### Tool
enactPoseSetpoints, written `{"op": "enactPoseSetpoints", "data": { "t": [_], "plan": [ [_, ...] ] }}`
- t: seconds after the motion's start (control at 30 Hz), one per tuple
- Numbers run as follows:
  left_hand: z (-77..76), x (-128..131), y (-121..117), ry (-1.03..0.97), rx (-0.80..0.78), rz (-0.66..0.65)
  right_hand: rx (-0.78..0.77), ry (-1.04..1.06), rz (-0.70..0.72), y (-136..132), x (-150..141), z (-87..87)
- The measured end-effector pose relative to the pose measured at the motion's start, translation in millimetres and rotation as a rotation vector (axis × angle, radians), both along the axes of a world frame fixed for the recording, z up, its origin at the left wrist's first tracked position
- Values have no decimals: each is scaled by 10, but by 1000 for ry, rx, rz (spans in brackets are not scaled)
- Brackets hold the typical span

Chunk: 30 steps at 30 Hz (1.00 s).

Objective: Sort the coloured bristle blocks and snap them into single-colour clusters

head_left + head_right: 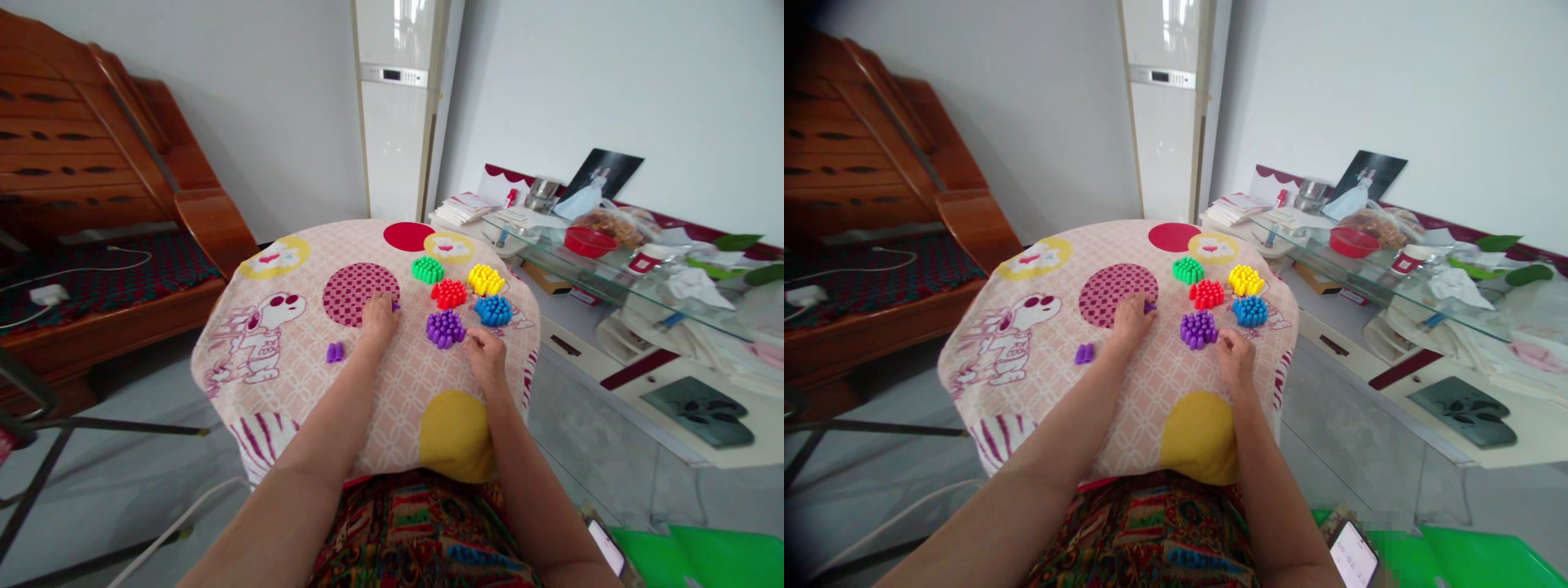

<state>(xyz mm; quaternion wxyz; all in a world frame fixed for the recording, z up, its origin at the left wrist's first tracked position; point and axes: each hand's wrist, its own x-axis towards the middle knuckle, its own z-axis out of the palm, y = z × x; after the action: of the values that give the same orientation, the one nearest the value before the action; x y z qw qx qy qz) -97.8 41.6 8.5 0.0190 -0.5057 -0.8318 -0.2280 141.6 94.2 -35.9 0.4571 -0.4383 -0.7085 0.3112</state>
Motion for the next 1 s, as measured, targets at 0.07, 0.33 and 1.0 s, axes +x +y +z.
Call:
{"op": "enactPoseSetpoints", "data": {
  "t": [0.07, 0.33, 1.0],
  "plan": [
    [25, 8, -18, -5, -3, 40, 5, 2, 0, -3, 4, 1],
    [25, -13, -54, -85, 51, 140, 12, -6, 3, -21, 7, 8],
    [451, 862, 526, -99, 170, -800, -129, 148, -124, -92, 35, 115]
  ]
}}
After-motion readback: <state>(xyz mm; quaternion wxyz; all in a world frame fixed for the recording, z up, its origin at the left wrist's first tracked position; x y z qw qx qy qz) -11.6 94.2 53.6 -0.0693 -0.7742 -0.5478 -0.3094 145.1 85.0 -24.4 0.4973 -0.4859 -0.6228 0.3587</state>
